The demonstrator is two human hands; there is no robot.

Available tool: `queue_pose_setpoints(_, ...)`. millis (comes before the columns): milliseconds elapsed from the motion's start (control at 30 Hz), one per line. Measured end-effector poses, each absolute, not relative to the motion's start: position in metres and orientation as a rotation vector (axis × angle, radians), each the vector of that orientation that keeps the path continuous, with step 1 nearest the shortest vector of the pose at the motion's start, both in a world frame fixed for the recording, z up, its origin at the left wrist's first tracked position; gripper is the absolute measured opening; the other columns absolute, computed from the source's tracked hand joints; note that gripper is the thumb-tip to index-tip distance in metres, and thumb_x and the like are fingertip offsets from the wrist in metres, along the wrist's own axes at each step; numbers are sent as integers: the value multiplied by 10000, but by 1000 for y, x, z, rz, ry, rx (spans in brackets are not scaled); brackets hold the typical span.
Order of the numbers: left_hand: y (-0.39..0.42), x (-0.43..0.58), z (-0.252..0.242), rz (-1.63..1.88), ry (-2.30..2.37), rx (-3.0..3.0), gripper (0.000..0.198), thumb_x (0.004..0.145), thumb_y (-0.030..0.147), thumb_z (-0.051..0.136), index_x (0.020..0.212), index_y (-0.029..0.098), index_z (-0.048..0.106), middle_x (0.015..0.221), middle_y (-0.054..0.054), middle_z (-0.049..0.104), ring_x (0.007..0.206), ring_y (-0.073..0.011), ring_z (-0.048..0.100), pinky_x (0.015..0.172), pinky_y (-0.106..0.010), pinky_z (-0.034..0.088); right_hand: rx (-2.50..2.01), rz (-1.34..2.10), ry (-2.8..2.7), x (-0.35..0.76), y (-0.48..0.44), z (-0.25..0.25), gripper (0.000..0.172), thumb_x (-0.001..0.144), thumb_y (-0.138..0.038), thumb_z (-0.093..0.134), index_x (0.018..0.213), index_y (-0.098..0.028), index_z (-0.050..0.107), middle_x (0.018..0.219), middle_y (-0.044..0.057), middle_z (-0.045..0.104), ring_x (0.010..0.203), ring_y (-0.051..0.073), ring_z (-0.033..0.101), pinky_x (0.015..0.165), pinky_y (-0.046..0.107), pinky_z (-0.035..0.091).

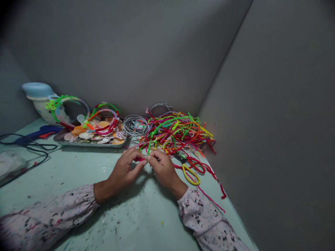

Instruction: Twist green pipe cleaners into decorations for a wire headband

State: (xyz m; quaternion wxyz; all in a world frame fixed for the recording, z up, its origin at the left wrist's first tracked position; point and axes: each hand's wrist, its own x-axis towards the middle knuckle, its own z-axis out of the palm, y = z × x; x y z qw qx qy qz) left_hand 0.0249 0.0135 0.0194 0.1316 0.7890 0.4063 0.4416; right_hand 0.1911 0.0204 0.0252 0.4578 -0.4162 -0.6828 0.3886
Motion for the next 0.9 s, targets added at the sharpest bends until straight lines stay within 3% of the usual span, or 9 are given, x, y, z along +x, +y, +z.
queue_pose_setpoints(200,13,24,23,1262,1216,2272,69,874,205,537,837,176,587,855,-34,606,853,-192,542,780,-345,376,-997,853,-1701,191,21,22,210,889,-320,533,724,-192,556,721,-10,519,706,148,498,668,282,409)
queue_pose_setpoints(367,14,25,22,1312,1256,2185,94,882,227,535,830,175,595,850,-34,602,839,-187,542,771,-336,398,-924,568,-1744,193,17,20,61,877,-251,576,917,-204,580,907,31,575,852,173,566,756,311,472)
queue_pose_setpoints(533,14,25,21,1318,1264,2132,110,892,245,521,843,176,591,870,-44,598,862,-193,542,763,-333,427,-822,242,-1843,193,15,19,115,864,-170,590,965,-223,583,973,61,601,954,211,576,845,388,479)
queue_pose_setpoints(900,14,23,23,1300,1189,2119,152,921,258,492,861,180,608,870,-42,592,867,-186,536,797,-343,425,-787,2,-1931,196,18,13,168,890,-142,574,1032,-225,608,945,62,631,915,204,588,797,390,488)
